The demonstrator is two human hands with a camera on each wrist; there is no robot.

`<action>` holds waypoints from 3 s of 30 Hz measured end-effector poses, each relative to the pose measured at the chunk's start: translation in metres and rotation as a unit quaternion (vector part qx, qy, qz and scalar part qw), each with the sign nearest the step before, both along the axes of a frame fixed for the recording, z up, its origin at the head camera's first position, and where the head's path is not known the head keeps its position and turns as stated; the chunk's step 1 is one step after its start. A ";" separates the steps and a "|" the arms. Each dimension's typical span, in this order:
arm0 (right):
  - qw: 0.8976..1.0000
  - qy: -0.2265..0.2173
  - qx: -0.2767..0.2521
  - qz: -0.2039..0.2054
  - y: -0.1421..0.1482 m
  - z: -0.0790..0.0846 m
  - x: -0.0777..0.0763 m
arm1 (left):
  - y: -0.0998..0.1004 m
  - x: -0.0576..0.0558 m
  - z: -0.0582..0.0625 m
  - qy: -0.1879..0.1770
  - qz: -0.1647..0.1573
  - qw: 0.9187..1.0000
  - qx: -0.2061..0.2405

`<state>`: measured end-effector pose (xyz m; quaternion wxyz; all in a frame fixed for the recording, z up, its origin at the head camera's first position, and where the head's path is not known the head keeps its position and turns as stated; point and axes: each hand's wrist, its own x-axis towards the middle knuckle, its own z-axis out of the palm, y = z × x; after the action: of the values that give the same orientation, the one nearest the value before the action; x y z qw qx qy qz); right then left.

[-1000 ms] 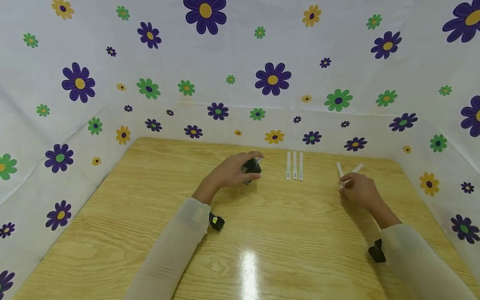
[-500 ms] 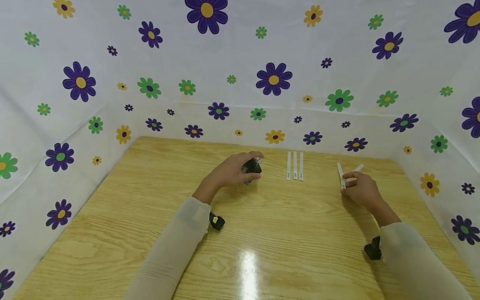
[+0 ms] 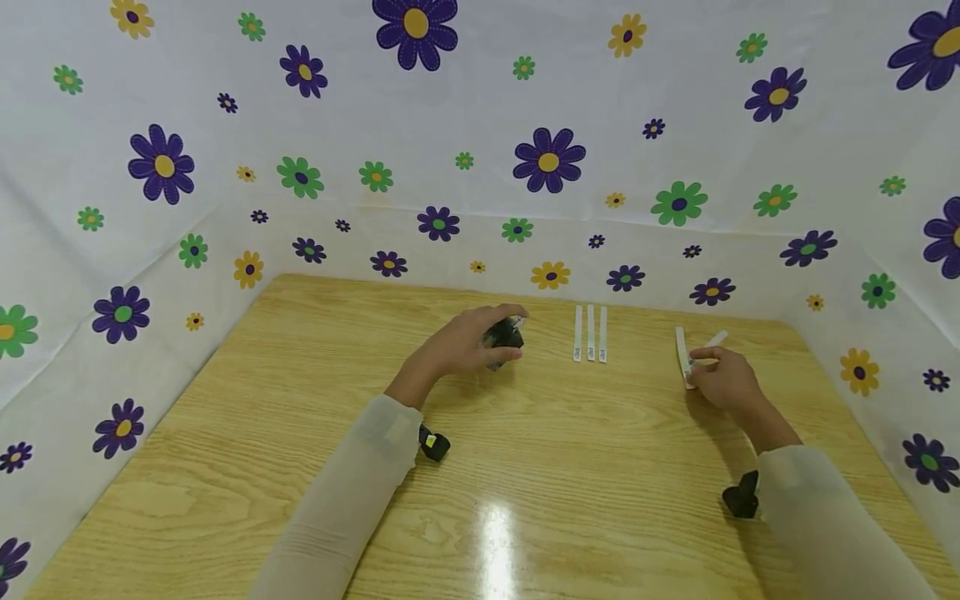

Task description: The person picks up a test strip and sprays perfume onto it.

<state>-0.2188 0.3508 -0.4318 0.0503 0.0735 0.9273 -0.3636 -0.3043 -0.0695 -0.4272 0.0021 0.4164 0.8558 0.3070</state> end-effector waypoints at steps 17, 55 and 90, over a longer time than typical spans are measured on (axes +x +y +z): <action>0.997 0.021 -0.063 0.026 -0.006 0.010 0.005 | 0.000 0.002 0.001 0.000 0.000 1.000 0.001; 0.984 0.104 -0.018 0.143 -0.073 0.032 0.021 | 0.000 0.001 -0.001 0.002 -0.006 1.000 0.003; 0.966 0.148 -0.017 0.212 -0.138 0.038 0.014 | -0.001 0.003 0.004 -0.004 0.003 1.000 -0.001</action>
<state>-0.2052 0.2128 -0.3939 -0.0101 -0.1796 0.9127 -0.3670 -0.3011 -0.0708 -0.4229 0.0049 0.4126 0.8574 0.3076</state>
